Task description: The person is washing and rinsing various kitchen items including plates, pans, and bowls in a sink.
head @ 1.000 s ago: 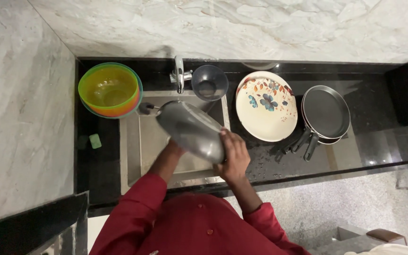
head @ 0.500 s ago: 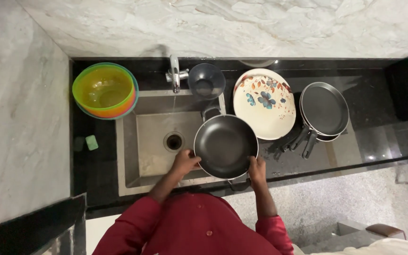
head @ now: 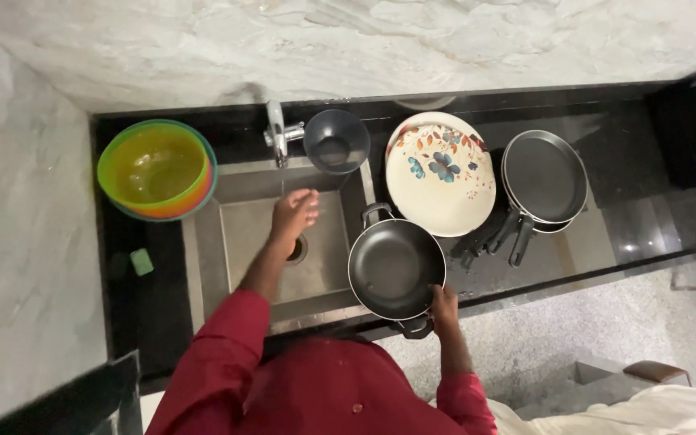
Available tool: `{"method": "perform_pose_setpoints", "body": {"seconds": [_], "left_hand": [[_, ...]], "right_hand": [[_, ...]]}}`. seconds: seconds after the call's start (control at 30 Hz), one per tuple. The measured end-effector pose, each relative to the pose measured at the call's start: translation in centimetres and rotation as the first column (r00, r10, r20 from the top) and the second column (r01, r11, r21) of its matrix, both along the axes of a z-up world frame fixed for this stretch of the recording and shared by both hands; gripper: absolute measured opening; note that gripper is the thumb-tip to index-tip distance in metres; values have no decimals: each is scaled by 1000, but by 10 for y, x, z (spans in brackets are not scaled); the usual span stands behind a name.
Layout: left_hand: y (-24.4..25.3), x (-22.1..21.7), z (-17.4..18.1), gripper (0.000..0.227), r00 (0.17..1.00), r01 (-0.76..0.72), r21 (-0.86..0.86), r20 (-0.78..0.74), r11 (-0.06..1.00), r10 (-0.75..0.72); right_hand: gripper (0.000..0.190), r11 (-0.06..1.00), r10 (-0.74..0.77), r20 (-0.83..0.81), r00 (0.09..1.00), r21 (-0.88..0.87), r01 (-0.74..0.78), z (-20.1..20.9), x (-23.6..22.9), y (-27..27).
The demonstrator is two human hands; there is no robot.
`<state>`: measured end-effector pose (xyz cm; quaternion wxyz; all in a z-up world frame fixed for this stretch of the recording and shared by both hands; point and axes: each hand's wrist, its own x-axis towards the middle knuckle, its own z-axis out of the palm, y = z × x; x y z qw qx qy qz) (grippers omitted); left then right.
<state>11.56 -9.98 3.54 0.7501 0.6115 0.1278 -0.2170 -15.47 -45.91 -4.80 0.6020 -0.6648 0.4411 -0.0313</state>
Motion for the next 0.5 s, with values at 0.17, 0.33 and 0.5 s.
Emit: {"method": "perform_pose_setpoints", "body": {"seconds": [0.17, 0.33, 0.5], "left_hand": [[-32, 52, -32, 57, 997, -32, -34, -69, 999, 30], [-76, 92, -97, 54, 970, -101, -37, -226, 994, 90], [-92, 116, -165, 23, 958, -177, -183, -257, 967, 127]], "right_hand": [[26, 988, 21, -53, 998, -153, -29, 16, 6, -12], [27, 958, 31, -118, 993, -278, -63, 31, 18, -21], [43, 965, 83, -105, 991, -240, -106, 73, 28, 1]]}}
